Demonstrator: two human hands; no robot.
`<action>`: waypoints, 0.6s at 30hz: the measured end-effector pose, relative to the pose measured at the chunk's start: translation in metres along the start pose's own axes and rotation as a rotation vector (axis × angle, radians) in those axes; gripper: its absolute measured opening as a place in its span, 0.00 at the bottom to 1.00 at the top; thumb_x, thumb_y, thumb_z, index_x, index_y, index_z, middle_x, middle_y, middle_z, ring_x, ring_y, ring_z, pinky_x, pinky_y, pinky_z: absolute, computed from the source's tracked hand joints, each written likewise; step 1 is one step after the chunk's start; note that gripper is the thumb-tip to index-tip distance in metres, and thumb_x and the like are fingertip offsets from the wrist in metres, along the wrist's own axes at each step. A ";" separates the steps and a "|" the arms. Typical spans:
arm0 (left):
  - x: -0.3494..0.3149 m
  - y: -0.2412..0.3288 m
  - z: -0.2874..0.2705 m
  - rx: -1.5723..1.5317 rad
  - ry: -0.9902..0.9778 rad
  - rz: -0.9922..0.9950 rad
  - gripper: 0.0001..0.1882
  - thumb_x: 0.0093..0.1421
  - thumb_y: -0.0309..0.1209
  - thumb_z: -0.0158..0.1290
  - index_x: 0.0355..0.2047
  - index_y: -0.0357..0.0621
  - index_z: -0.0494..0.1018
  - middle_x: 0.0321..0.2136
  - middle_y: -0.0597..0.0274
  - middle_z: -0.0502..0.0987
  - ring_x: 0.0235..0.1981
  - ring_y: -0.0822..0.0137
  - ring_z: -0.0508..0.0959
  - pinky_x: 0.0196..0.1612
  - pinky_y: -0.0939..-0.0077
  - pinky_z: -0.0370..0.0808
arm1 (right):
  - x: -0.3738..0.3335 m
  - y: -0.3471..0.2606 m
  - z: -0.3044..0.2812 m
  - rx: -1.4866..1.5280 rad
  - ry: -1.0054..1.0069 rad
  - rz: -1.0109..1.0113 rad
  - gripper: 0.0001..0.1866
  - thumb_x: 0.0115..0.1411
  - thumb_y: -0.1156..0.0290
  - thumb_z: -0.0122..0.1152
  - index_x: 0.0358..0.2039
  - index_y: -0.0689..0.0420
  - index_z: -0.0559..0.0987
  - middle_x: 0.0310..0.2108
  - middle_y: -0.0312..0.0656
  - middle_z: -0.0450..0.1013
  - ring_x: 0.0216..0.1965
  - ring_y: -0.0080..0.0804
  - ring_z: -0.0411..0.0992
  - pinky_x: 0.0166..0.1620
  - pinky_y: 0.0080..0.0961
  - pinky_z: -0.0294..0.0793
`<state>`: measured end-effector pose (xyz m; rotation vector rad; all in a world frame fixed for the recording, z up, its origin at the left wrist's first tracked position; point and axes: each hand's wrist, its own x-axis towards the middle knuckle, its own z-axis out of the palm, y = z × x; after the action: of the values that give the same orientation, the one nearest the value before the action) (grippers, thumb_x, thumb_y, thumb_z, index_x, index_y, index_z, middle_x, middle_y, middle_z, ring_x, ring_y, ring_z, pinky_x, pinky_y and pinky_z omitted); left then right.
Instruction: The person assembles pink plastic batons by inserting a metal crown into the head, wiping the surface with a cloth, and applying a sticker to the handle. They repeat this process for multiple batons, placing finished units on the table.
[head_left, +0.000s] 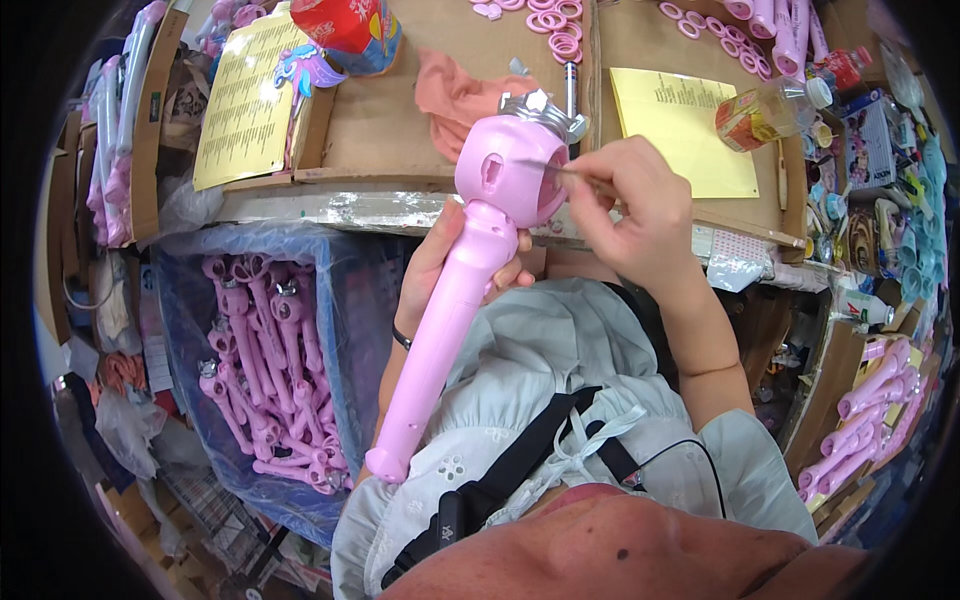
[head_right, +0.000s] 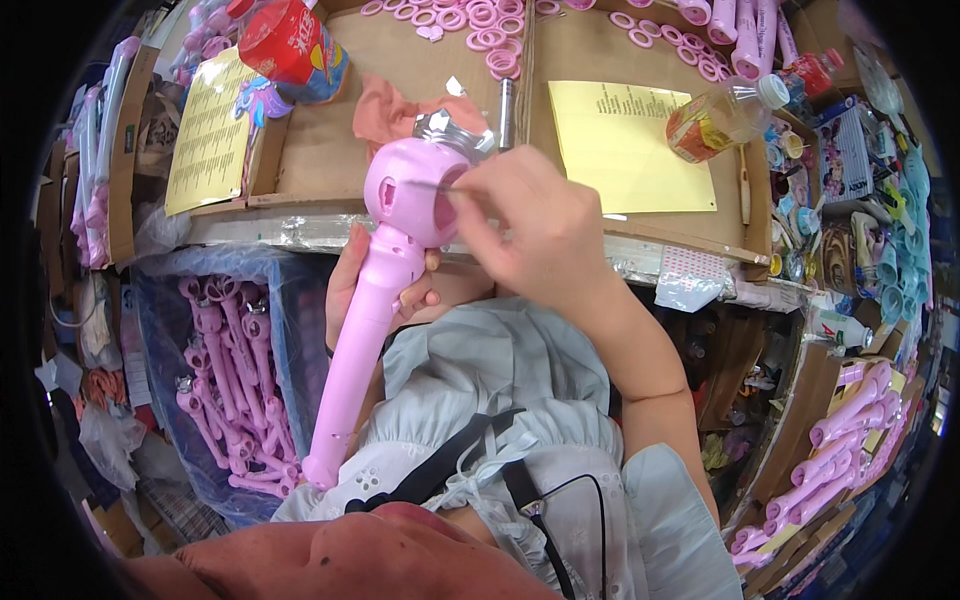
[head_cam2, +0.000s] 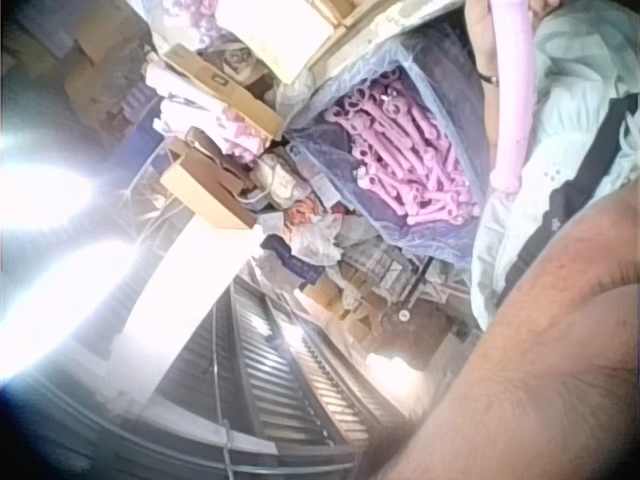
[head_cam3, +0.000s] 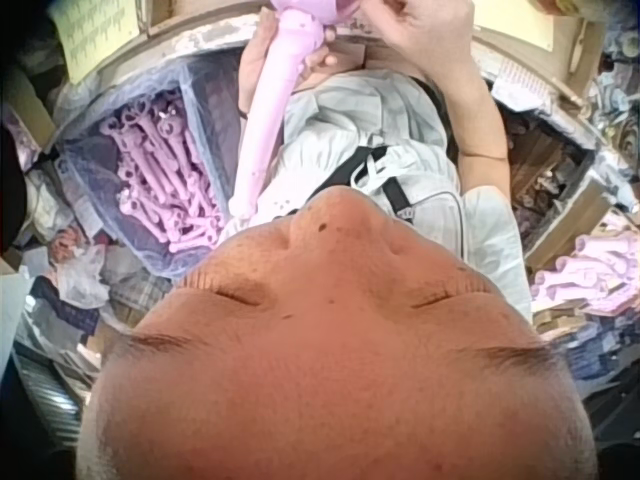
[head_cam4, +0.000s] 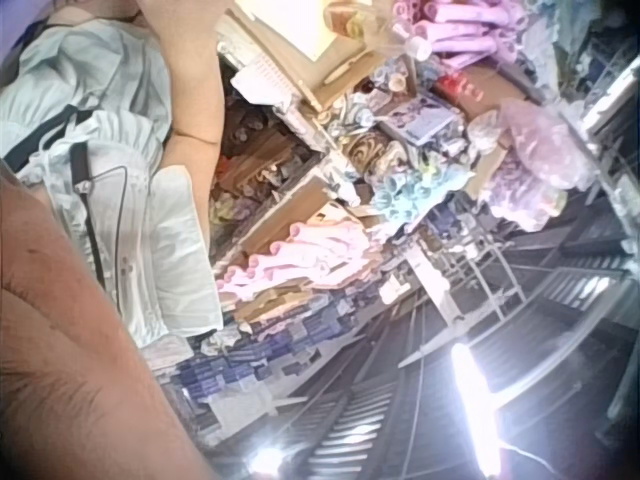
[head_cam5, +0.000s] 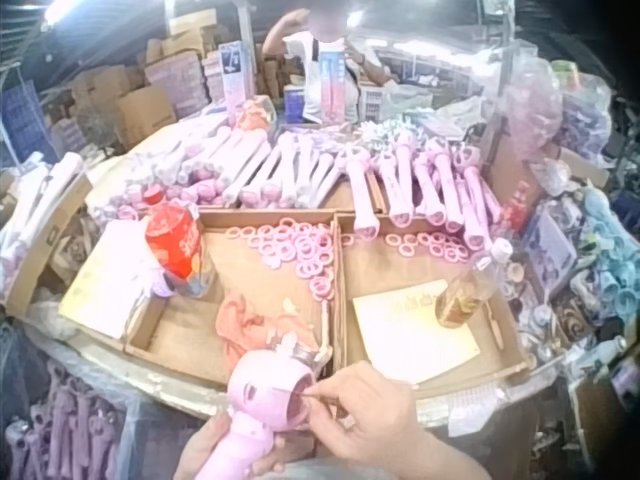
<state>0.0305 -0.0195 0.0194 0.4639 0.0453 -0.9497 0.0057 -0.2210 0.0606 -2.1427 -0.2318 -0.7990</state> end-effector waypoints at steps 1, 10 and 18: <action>0.000 0.000 0.001 -0.010 0.018 0.005 0.36 0.66 0.55 0.32 0.43 0.26 0.68 0.33 0.50 0.74 0.22 0.69 0.70 0.38 0.67 0.76 | 0.001 0.000 0.000 -0.037 0.018 0.018 0.06 0.45 0.78 0.64 0.25 0.58 0.76 0.23 0.38 0.71 0.18 0.28 0.71 0.21 0.21 0.72; 0.000 0.000 0.000 0.048 0.009 -0.020 0.37 0.65 0.56 0.33 0.41 0.27 0.69 0.24 0.55 0.72 0.21 0.71 0.70 0.39 0.69 0.75 | 0.003 -0.002 -0.005 -0.150 0.052 0.014 0.07 0.43 0.79 0.64 0.24 0.55 0.76 0.22 0.37 0.71 0.21 0.31 0.72 0.23 0.23 0.72; 0.001 -0.002 -0.003 -0.066 -0.051 -0.004 0.32 0.66 0.53 0.35 0.48 0.32 0.65 0.36 0.49 0.73 0.25 0.67 0.73 0.41 0.64 0.75 | 0.016 -0.005 -0.001 -0.054 0.130 0.207 0.04 0.57 0.77 0.57 0.34 0.62 0.74 0.29 0.41 0.73 0.25 0.23 0.70 0.30 0.20 0.71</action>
<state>0.0299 -0.0199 0.0163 0.3788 0.0314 -0.9607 0.0154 -0.2203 0.0746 -2.1139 0.0787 -0.8270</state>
